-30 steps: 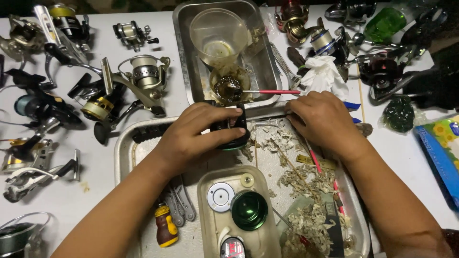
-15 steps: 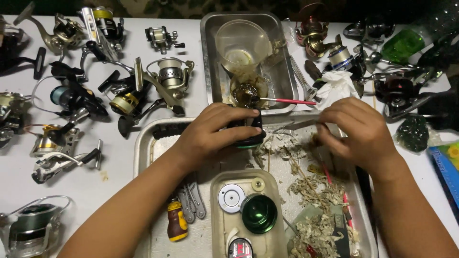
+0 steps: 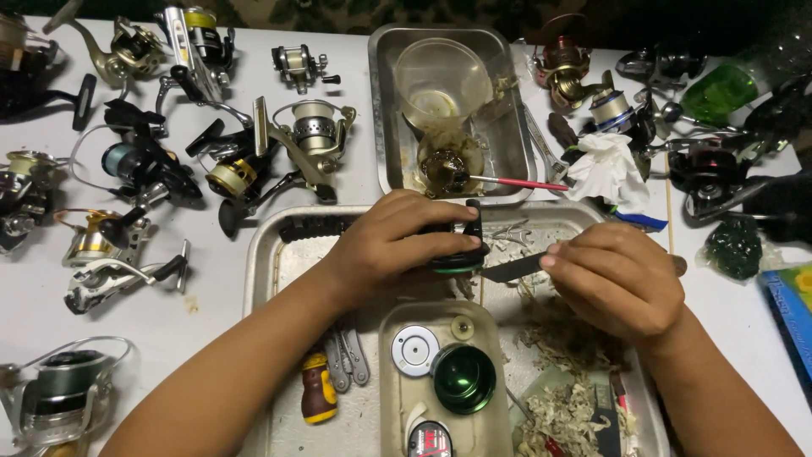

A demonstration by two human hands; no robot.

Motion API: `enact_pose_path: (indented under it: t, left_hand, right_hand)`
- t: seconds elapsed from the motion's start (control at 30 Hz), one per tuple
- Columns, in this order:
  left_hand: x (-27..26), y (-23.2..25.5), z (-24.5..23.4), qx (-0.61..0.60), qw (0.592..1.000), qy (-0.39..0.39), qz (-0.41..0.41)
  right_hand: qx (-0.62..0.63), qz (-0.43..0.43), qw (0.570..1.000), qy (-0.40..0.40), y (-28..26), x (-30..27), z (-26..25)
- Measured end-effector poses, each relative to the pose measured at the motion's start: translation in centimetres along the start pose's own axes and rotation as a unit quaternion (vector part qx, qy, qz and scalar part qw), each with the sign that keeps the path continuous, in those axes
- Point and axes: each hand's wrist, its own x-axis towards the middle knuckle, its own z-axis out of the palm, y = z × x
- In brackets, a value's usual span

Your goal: The person disassembles a fishing reel, removes the spool, and cleans the internal components using a brush and a scraper. They wipe away old grease and debris from the reel's body and spool, then reassemble the parts.

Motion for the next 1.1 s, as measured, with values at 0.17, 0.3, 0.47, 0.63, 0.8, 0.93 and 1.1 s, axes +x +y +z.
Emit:
enact_pose_path:
  t: [0.17,0.3,0.47,0.63,0.8,0.93,1.1]
  left_hand:
    - [0.0,-0.1,0.3,-0.008,1.000,0.004,0.014]
    - [-0.1,-0.2,0.4,-0.013,1.000,0.005,0.018]
    - [0.0,-0.1,0.3,-0.013,1.000,0.003,0.025]
    - [0.2,0.0,0.2,-0.013,1.000,0.001,0.027]
    - [0.3,0.3,0.2,-0.017,1.000,-0.001,0.023]
    - [0.3,0.3,0.1,-0.023,0.999,-0.005,0.024]
    - [0.4,0.4,0.1,-0.008,0.999,0.001,0.039]
  right_hand:
    - [-0.010,-0.002,1.000,-0.008,0.2,-0.5,0.2]
    - [-0.015,-0.010,1.000,-0.012,0.6,-1.0,0.5]
    - [-0.014,-0.002,1.000,-0.016,0.7,-1.1,0.5]
    - [-0.005,-0.003,1.000,-0.011,0.9,-1.3,0.7]
    - [-0.012,-0.014,1.000,-0.006,0.9,-1.4,0.8]
    - [-0.014,-0.029,0.999,-0.017,0.6,-1.2,0.6]
    - [-0.060,-0.038,0.997,-0.017,0.2,-2.1,0.6]
